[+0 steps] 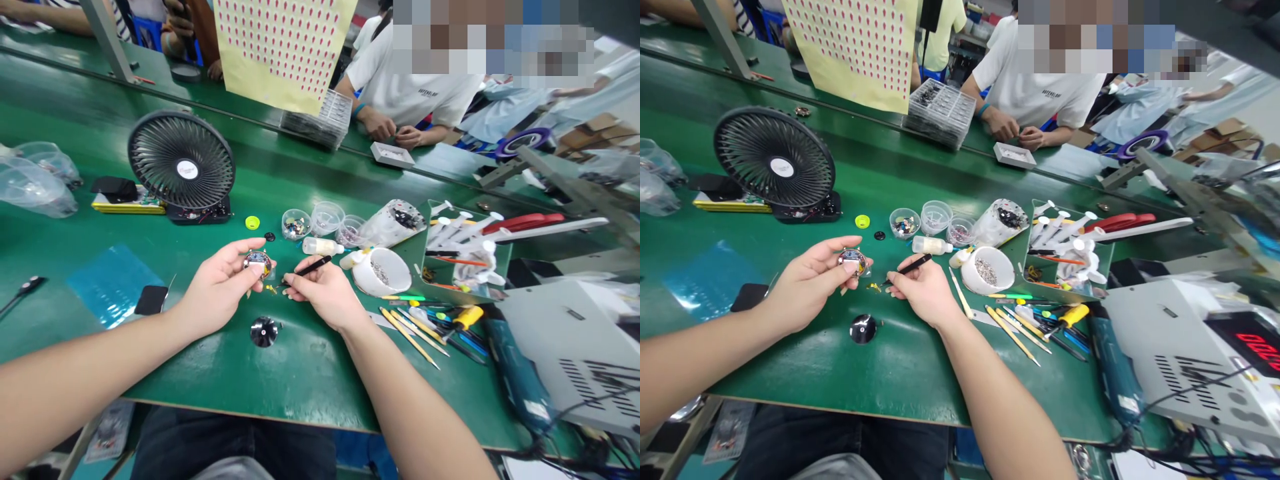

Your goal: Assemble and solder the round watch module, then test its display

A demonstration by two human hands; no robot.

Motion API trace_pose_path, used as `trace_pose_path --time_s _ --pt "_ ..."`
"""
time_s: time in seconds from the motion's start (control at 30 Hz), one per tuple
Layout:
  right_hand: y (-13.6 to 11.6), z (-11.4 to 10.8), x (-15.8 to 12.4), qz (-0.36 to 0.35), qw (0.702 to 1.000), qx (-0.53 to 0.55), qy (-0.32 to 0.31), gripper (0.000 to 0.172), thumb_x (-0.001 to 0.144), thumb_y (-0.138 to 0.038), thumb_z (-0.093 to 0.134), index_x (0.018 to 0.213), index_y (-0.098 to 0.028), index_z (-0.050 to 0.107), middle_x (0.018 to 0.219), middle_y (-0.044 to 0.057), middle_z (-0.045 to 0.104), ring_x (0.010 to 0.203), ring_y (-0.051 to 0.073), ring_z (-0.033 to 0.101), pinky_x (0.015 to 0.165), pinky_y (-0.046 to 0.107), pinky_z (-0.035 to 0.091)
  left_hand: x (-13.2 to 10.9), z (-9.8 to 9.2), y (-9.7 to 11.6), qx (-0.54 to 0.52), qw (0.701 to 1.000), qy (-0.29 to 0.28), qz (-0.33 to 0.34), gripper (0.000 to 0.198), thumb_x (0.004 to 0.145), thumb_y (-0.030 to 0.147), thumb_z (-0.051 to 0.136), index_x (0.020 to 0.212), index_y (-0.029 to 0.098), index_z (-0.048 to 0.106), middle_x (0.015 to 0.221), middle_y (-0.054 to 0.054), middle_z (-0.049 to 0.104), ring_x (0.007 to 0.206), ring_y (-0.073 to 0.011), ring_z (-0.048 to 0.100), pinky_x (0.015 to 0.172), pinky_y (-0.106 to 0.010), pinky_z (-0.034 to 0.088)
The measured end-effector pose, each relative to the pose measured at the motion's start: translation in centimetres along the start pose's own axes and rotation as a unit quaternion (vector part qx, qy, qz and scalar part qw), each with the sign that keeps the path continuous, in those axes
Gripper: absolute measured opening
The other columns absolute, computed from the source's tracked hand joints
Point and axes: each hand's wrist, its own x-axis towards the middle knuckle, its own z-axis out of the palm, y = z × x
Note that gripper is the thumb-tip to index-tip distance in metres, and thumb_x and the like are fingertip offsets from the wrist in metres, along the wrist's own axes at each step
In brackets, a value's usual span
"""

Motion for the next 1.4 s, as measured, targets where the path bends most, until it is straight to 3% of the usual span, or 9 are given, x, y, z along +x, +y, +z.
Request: trace_pose_path --time_s 0.3,0.4,0.53,0.67,0.93,1.2,1.3,1.4 --pt "0.2 -0.3 -1.3 -0.063 0.995 0.061 0.043 0.054 0.066 -0.050 0.094 0.089 -0.022 0.054 0.067 -0.002 0.072 0.054 0.013 0.068 0.052 0.022 0.055 -0.2 0.3 0.4 0.001 0.999 0.023 -0.030 0.058 0.075 0.039 0.084 0.124 0.015 0.064 0.091 -0.007 0.078 0.059 -0.0122 0.062 0.052 -0.025 0.043" --pt "0.1 -0.3 -1.2 -0.047 0.996 0.033 0.062 0.055 0.064 -0.050 0.095 0.089 -0.022 0.054 0.066 -0.003 0.069 0.057 0.015 0.071 0.054 0.025 0.058 -0.3 0.3 0.2 0.008 0.999 0.022 -0.031 0.057 0.076 0.039 0.083 0.125 0.015 0.065 0.082 -0.005 0.076 0.059 -0.0131 0.062 0.051 -0.025 0.041" --pt "-0.1 0.1 -0.8 -0.009 0.999 -0.022 0.033 0.049 0.066 -0.046 0.093 0.088 -0.021 0.056 0.065 -0.003 0.068 0.059 0.017 0.072 0.053 0.025 0.060 -0.2 0.2 0.1 0.007 0.999 0.025 -0.030 0.055 0.076 0.039 0.084 0.123 0.016 0.066 0.080 -0.004 0.075 0.059 -0.0132 0.061 0.051 -0.025 0.040" --pt "-0.2 0.3 -0.7 -0.014 0.999 -0.038 0.014 0.043 0.070 -0.043 0.090 0.087 -0.021 0.058 0.065 -0.002 0.068 0.059 0.017 0.072 0.053 0.024 0.058 -0.1 0.3 0.3 -0.005 0.999 0.024 -0.025 0.051 0.077 0.039 0.083 0.120 0.017 0.066 0.092 -0.007 0.079 0.059 -0.0127 0.063 0.050 -0.024 0.041" --pt "-0.1 0.5 -0.9 -0.028 0.999 -0.025 0.022 0.047 0.068 -0.049 0.091 0.086 -0.021 0.058 0.065 -0.002 0.069 0.056 0.015 0.070 0.055 0.026 0.057 -0.1 0.3 0.2 -0.005 0.999 0.027 -0.032 0.051 0.076 0.037 0.084 0.119 0.017 0.066 0.097 -0.008 0.079 0.059 -0.0119 0.063 0.051 -0.025 0.042" --pt "-0.5 -0.6 -2.2 -0.080 0.993 0.050 0.068 0.053 0.067 -0.054 0.094 0.088 -0.023 0.057 0.070 0.000 0.073 0.059 0.017 0.070 0.059 0.029 0.056 -0.1 0.2 0.4 0.000 0.999 0.019 -0.038 0.053 0.075 0.034 0.083 0.121 0.016 0.063 0.082 -0.004 0.076 0.055 -0.0109 0.060 0.049 -0.023 0.039" --pt "-1.1 -0.8 -2.9 -0.122 0.978 0.137 0.095 0.050 0.067 -0.049 0.097 0.086 -0.024 0.058 0.073 -0.002 0.074 0.067 0.018 0.074 0.069 0.032 0.060 -0.5 0.3 0.4 0.009 0.998 -0.017 -0.058 0.050 0.074 0.034 0.083 0.118 0.015 0.065 0.081 -0.003 0.075 0.052 -0.0094 0.057 0.050 -0.023 0.039" --pt "-1.2 -0.2 -3.5 -0.132 0.967 0.205 0.078 0.047 0.066 -0.045 0.098 0.085 -0.025 0.060 0.073 -0.004 0.073 0.075 0.020 0.077 0.082 0.037 0.062 -1.0 0.5 0.5 0.026 0.995 -0.064 -0.074 0.049 0.075 0.032 0.081 0.120 0.015 0.067 0.074 0.001 0.072 0.051 -0.0091 0.057 0.050 -0.023 0.040"
